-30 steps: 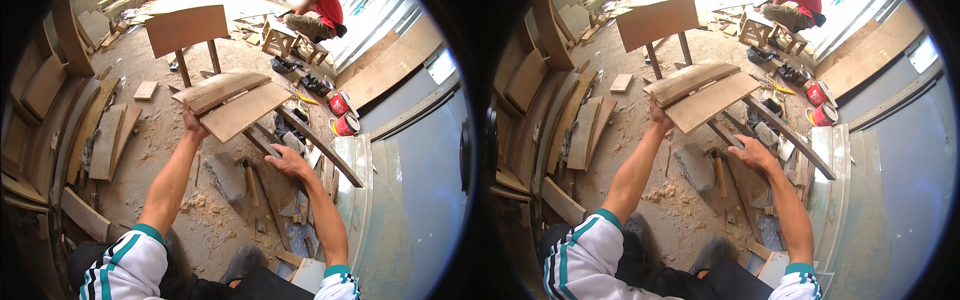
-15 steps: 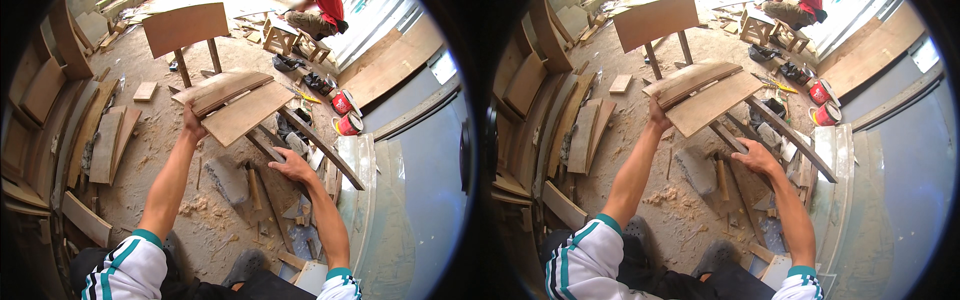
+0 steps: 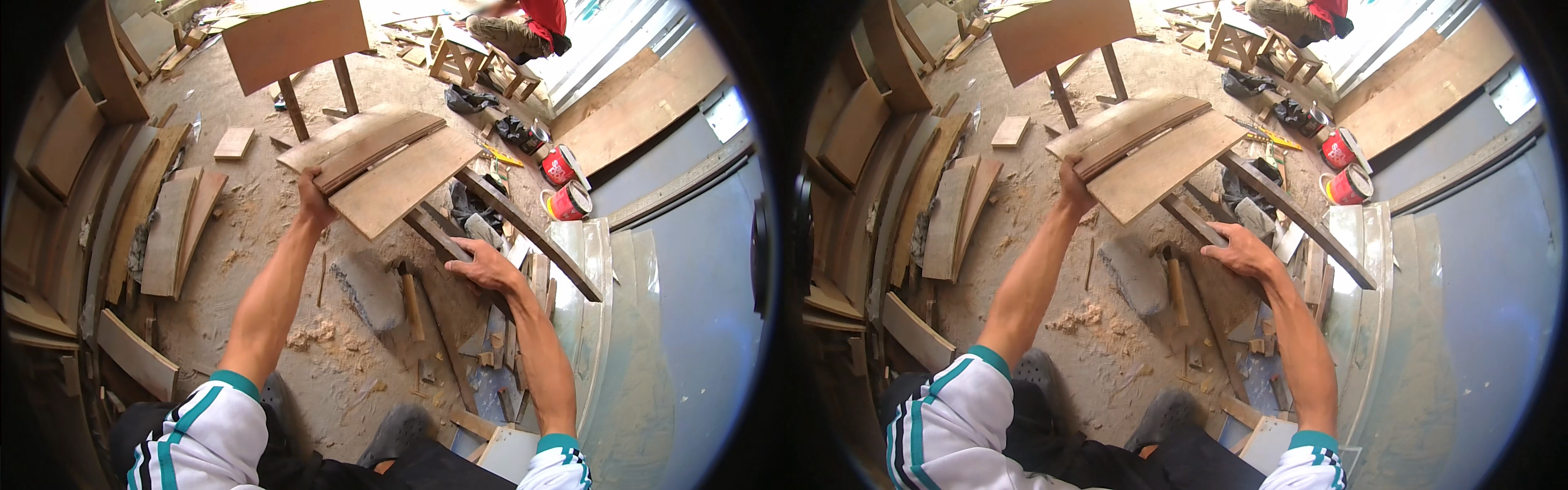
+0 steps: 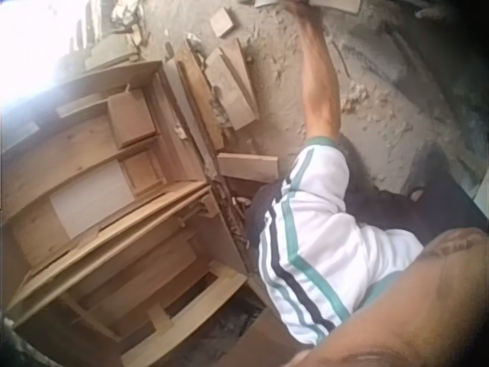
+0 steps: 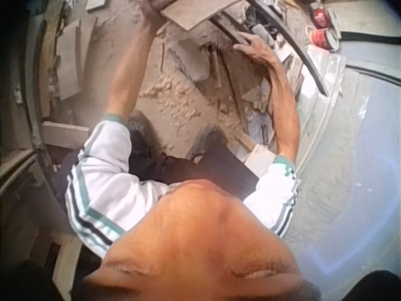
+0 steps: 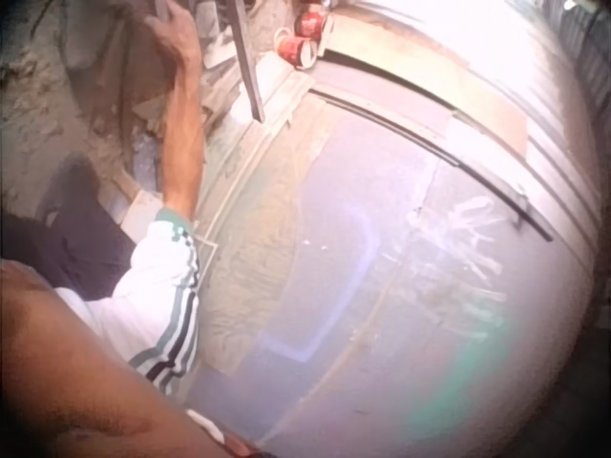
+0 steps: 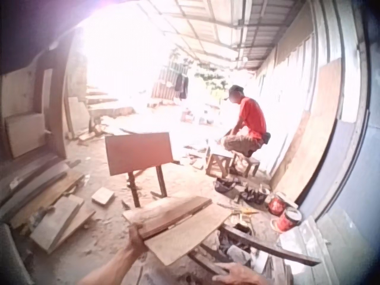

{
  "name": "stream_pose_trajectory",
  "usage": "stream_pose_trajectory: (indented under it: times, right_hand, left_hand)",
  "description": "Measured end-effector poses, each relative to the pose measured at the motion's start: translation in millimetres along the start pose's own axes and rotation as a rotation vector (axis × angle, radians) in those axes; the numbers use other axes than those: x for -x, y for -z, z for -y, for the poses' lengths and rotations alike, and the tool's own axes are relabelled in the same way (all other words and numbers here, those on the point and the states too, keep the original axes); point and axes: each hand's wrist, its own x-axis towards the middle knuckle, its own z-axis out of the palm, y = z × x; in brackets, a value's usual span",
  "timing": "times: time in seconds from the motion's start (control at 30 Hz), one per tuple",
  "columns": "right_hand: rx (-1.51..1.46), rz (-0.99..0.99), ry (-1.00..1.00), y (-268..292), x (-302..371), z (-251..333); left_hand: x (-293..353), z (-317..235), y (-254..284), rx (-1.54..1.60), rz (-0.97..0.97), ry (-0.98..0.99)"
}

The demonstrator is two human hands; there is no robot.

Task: The person sits on the floor and assembles a wooden chair by placing slats onto the frame and securing them with a hammer and nails. They repeatedly adjust the slats and hammer them into place.

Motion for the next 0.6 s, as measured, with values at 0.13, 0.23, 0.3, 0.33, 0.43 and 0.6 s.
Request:
stream_pose_trajectory:
  times: [0.13, 0.23, 0.3, 0.33, 0.43, 0.6]
  right_hand:
    - [-0.052, 0.015, -0.002, 5.5, -0.4, 1.9]
    - [0.074, -0.067, 0.001, -5.0, -1.8, -9.5]
    - [0.251, -0.153, -0.063, -20.3, 0.0, 2.9]
    - [0.338, -0.198, -0.099, -27.2, 0.0, 8.5]
    - [0.506, -0.278, -0.209, -35.4, -4.2, 35.0]
    - [0.641, -0.306, -0.178, -22.1, -1.2, 47.6]
  left_hand:
    - [3.3, 8.6, 3.9, 0.080, 0.013, -0.010]
    - [2.6, 9.1, -2.7, 0.041, -0.017, 0.023]
    - [6.1, 3.3, -7.7, 0.015, -0.041, 0.015]
    - [8.5, 2.8, -12.1, 0.000, -0.052, 0.007]
    - [10.5, -1.2, -21.6, -0.034, -0.067, -0.031]
    - [9.6, 0.5, -30.7, -0.054, -0.092, -0.103]
